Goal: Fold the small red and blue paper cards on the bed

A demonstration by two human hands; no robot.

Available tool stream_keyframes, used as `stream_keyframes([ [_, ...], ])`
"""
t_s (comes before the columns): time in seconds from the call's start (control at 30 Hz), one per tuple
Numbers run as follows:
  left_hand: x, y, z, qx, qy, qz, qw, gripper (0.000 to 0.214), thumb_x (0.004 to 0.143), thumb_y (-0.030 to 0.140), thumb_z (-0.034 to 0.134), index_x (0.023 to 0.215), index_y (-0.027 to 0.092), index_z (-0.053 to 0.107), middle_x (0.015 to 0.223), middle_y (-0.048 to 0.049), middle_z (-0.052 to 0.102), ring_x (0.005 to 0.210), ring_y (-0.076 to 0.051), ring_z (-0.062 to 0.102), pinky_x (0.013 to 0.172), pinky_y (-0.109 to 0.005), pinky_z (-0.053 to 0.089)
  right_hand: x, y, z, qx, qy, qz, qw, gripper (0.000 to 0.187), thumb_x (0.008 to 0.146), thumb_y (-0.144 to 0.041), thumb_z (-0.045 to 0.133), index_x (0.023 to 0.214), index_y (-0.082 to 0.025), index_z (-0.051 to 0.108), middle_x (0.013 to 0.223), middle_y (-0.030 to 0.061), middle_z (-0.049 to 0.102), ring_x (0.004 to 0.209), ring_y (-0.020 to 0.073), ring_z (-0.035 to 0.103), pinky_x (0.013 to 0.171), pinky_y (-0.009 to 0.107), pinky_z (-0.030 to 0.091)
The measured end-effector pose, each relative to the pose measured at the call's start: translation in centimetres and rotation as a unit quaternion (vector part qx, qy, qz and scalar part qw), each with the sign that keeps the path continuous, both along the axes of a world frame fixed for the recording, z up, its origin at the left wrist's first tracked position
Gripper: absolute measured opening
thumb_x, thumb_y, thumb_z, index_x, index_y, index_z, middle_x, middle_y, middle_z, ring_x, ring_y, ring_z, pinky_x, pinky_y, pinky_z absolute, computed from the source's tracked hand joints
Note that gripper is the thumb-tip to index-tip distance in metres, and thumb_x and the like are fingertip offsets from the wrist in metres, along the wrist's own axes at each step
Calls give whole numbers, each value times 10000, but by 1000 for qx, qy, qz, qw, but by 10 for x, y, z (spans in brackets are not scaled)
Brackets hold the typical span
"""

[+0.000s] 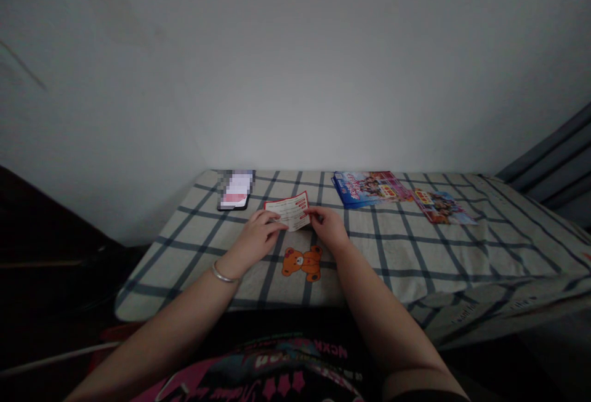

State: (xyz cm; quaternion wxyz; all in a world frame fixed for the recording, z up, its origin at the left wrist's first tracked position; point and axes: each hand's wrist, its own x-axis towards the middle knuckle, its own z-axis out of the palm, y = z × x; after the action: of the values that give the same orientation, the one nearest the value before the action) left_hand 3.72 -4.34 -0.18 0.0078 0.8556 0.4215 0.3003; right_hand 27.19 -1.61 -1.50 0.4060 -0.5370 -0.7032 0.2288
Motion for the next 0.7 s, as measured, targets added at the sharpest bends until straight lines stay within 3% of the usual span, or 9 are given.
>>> stream_keyframes([
  [0.13,-1,0,0,-5,4,-5,1000,287,840,96,561,1025,255,713,1125,-62,603,1071,-238,523,971,-452,475,-1,-3,7,44,-27,9,999,262,794,-153,565,997,-228,714,947,36,705,818,173,635,768,318,519],
  [0.3,0,-1,3,-11,-3,-36,999,292,846,76,540,1034,239,694,1083,-51,629,1059,-222,539,988,-434,475,-1,-6,15,148,-79,6,986,176,794,-187,652,941,-248,726,1190,69,640,1136,231,557,998,424,425],
  [0.7,2,-1,3,-42,-3,-75,996,308,806,70,569,1059,220,660,1158,-56,638,1133,-217,550,1040,-443,457,-3,-15,27,144,-90,108,979,41,836,-211,599,838,-227,637,993,33,707,997,196,598,950,369,407],
])
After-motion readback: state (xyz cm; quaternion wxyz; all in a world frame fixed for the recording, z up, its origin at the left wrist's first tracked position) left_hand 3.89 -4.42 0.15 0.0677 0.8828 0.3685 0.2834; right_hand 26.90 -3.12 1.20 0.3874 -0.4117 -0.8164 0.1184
